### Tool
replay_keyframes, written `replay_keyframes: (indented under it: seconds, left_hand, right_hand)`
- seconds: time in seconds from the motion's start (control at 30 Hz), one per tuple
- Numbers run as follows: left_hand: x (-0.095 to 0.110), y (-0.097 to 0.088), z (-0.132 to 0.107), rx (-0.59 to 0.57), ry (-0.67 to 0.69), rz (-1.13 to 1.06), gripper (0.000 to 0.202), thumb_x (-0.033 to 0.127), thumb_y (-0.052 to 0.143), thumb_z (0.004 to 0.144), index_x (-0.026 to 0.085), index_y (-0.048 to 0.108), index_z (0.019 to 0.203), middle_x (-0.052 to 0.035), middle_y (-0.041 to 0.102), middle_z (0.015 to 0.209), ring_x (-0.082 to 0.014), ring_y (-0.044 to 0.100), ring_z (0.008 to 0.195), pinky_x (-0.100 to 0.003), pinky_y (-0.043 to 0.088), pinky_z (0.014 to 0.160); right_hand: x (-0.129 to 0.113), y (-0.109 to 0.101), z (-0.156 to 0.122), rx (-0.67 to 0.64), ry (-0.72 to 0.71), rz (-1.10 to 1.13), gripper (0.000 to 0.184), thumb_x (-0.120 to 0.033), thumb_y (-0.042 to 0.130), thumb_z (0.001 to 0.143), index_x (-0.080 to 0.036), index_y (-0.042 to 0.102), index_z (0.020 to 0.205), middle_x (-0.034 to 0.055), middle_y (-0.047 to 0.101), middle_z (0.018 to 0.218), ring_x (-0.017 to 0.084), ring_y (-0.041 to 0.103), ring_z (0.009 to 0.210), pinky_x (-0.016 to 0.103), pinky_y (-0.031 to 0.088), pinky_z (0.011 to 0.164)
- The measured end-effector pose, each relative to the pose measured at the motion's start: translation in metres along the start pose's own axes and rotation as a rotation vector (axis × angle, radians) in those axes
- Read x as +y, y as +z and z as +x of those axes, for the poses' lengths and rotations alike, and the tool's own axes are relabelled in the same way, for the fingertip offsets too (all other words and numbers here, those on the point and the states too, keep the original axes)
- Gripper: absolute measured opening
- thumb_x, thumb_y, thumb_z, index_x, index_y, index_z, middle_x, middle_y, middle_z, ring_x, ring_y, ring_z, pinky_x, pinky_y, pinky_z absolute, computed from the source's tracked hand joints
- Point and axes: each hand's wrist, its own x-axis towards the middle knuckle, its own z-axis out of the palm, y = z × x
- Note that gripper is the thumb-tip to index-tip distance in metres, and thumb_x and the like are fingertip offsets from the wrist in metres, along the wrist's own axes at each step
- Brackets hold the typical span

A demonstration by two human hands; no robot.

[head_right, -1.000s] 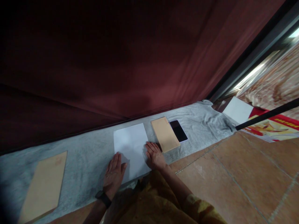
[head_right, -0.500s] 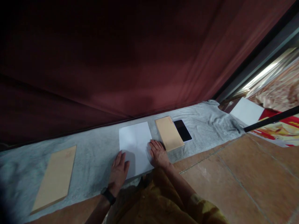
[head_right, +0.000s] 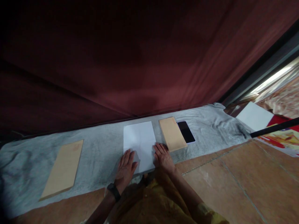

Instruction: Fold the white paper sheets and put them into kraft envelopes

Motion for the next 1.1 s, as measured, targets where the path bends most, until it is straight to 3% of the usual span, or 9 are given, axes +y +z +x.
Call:
replay_keyframes:
  seconds: [0.13,0.27,0.43,0.7,0.87,1.1]
  left_hand:
    - [-0.014,-0.004,-0.029,0.052,0.011,-0.007,0.061,0.046,0.045,0.098,0.019,0.040,0.152,-0.0156,0.041,0.158,-0.0317,0.038,0.146,-0.052,0.040,0.115]
    - [-0.015,-0.006,-0.043,0.030,0.130,0.003,0.067,0.046,0.048,0.096,0.018,0.033,0.156,-0.0163,0.043,0.157,-0.0320,0.039,0.146,-0.052,0.037,0.116]
    - [-0.014,-0.005,-0.042,0.015,0.146,0.006,0.062,0.036,0.046,0.097,0.019,0.035,0.155,-0.0148,0.046,0.155,-0.0299,0.042,0.144,-0.051,0.034,0.118]
    - [-0.011,-0.017,-0.036,-0.097,0.114,-0.046,0.054,0.030,0.049,0.094,0.021,0.047,0.147,-0.0117,0.050,0.153,-0.0279,0.048,0.139,-0.048,0.042,0.114]
    - [-0.007,-0.022,-0.032,-0.091,0.095,-0.073,0.049,0.020,0.048,0.092,0.020,0.056,0.140,-0.0109,0.055,0.149,-0.0266,0.053,0.135,-0.045,0.045,0.112]
    - [-0.009,-0.025,-0.034,-0.105,0.100,-0.042,0.049,0.011,0.043,0.090,0.022,0.062,0.135,-0.0076,0.061,0.144,-0.0245,0.058,0.132,-0.043,0.050,0.109]
  right_hand:
    - [-0.001,-0.004,-0.016,-0.013,0.015,0.009,0.051,-0.031,0.041,0.105,-0.018,0.038,0.154,0.0129,0.043,0.157,0.028,0.036,0.147,0.054,0.038,0.117]
    - [-0.011,-0.011,-0.030,-0.076,-0.032,0.031,0.059,-0.037,0.051,0.101,-0.019,0.036,0.155,0.0132,0.042,0.158,0.029,0.036,0.147,0.055,0.035,0.119]
    - [-0.019,-0.018,-0.036,-0.126,-0.074,0.051,0.063,-0.035,0.059,0.097,-0.019,0.037,0.154,0.0134,0.041,0.158,0.028,0.036,0.147,0.056,0.030,0.121]
    - [-0.015,-0.014,-0.035,-0.108,-0.099,0.035,0.060,-0.025,0.060,0.093,-0.020,0.042,0.151,0.0140,0.047,0.154,0.028,0.041,0.144,0.054,0.032,0.120]
    - [-0.015,-0.011,-0.037,-0.083,-0.099,0.025,0.058,-0.023,0.060,0.092,-0.020,0.047,0.149,0.0147,0.048,0.153,0.029,0.044,0.142,0.055,0.033,0.119]
    - [-0.012,-0.014,-0.036,-0.080,-0.108,0.117,0.059,-0.026,0.055,0.095,-0.022,0.039,0.152,0.0140,0.047,0.154,0.026,0.042,0.144,0.055,0.030,0.120]
